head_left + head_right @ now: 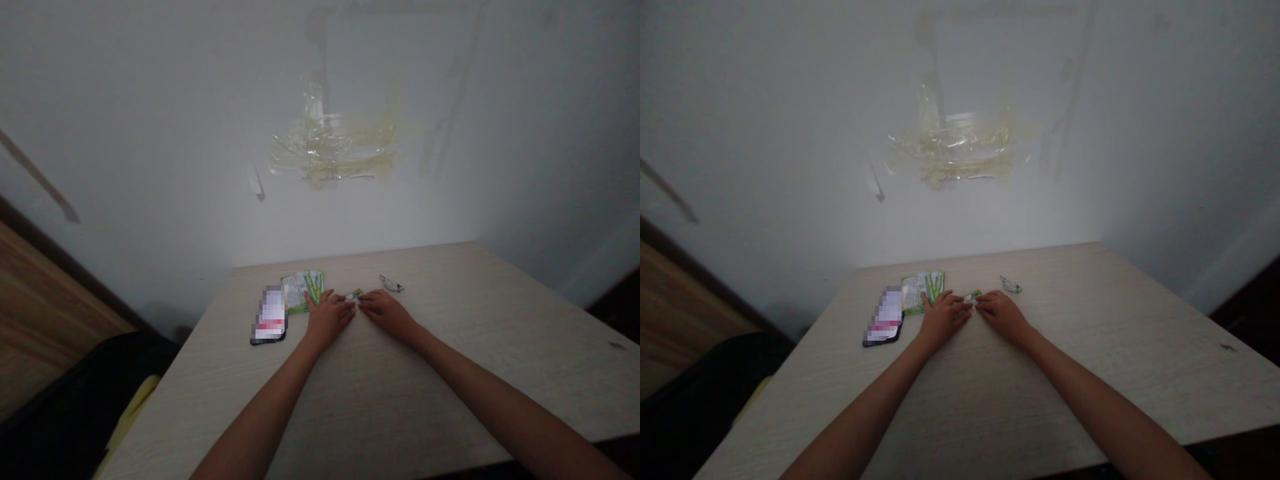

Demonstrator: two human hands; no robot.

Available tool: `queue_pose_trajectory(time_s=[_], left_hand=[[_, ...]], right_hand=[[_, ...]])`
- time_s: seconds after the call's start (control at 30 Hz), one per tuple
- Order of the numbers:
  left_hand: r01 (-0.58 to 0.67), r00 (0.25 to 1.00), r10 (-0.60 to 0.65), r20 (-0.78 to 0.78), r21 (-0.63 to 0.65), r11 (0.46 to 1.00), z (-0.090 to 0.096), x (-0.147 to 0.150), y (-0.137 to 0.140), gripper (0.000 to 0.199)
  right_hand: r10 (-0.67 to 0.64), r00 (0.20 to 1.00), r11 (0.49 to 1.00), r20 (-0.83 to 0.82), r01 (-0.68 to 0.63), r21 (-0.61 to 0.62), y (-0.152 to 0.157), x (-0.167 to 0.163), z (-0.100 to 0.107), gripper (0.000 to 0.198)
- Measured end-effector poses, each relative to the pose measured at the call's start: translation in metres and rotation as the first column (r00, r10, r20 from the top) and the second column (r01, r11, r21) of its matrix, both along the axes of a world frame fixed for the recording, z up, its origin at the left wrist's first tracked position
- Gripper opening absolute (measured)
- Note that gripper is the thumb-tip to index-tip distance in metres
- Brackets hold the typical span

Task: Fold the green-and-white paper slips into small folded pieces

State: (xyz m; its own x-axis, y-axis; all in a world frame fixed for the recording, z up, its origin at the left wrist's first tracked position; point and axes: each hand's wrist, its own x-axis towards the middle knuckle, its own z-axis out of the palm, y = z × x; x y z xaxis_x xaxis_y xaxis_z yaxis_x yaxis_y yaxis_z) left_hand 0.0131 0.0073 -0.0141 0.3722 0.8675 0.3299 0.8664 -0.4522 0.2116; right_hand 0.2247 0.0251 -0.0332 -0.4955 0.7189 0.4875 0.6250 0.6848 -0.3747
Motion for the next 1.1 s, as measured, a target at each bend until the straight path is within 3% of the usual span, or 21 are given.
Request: queue_pose_trajectory(time_s=[0.57, 0.73, 1.1], left_hand=[[-0.02, 1.0, 0.02, -0.017, 0.004, 1.0, 0.0031, 0.0006, -0.001, 0.026], [-0.017, 1.0, 0.017, -0.003, 0.01, 1.0, 0.002, 0.0003, -0.001, 0.026], [-0.017, 1.0, 0.017, 0.005, -0.012, 1.0, 0.0023, -0.0006, -0.0012, 0.027]], right_hand=[[-0.075, 0.994, 0.997, 0.079, 0.072, 0.041, -0.0029, -0.0025, 0.0035, 0.022], [-0.181, 0.982, 0.979, 0.061, 0.174, 0.103, -0.0065, -0.0031, 0.0022, 0.019], [-0.286, 0.948, 0.958, 0.143, 0.278, 0.07, -0.0035, -0.0035, 0.0007, 0.023]])
